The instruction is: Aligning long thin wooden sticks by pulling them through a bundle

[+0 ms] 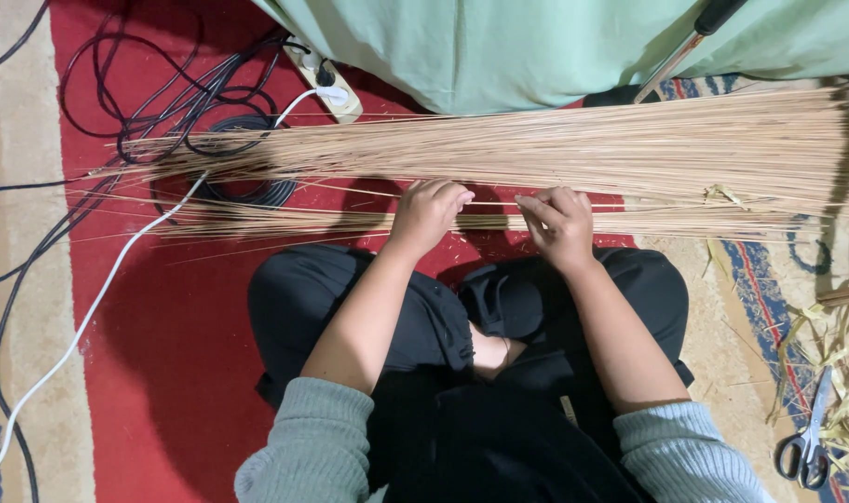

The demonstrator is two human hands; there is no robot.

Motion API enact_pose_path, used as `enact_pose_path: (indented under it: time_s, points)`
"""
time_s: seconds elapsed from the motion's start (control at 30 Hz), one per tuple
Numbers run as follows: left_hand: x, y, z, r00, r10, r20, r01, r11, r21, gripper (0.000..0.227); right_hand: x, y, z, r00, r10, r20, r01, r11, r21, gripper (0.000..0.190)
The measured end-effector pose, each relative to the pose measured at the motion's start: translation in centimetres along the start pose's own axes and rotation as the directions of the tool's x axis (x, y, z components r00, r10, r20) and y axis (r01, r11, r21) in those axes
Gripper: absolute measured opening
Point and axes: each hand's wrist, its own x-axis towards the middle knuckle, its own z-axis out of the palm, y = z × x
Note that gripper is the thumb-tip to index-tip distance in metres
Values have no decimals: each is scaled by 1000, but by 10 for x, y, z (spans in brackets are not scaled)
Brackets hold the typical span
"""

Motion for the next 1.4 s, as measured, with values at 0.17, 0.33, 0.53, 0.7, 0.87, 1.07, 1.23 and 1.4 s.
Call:
enact_pose_path:
  time_s: [0.17, 0.33, 0.53, 0.7, 0.87, 1.07, 1.23, 1.4]
  points:
    - [10, 16, -17, 998, 33, 49, -32, 999, -24, 10, 0, 0, -3, 999, 22, 26, -22, 1000, -4, 12]
    - [5, 9, -13, 996, 15, 92, -9, 998, -60, 6, -3, 1, -2, 999, 10, 41, -9, 1000, -19, 12]
    - [4, 13, -14, 990, -43, 135, 76, 964, -256, 2, -2, 1, -6, 999, -40, -5, 40, 999, -36, 9]
    - [1, 24, -23, 974, -149, 170, 180, 967, -182, 6, 1, -9, -14, 989, -146, -35, 143, 987, -66, 8]
    - [-15, 12, -11, 959, -209, 190, 220, 975, -38, 10, 2, -15, -15, 989, -142, -50, 139, 989, -47, 8]
    - [-21, 24, -26, 976, -136, 169, 144, 989, -37, 7, -16, -15, -14, 997, -76, -22, 75, 997, -33, 8]
    - [-30, 42, -36, 986, -51, 156, 44, 998, 49, 21, -18, -35, -23, 999, -38, -20, 38, 999, -1, 8]
    - [-31, 42, -38, 984, -40, 174, 53, 996, -70, 3, -21, -36, -21, 999, -37, -30, 37, 999, -4, 6]
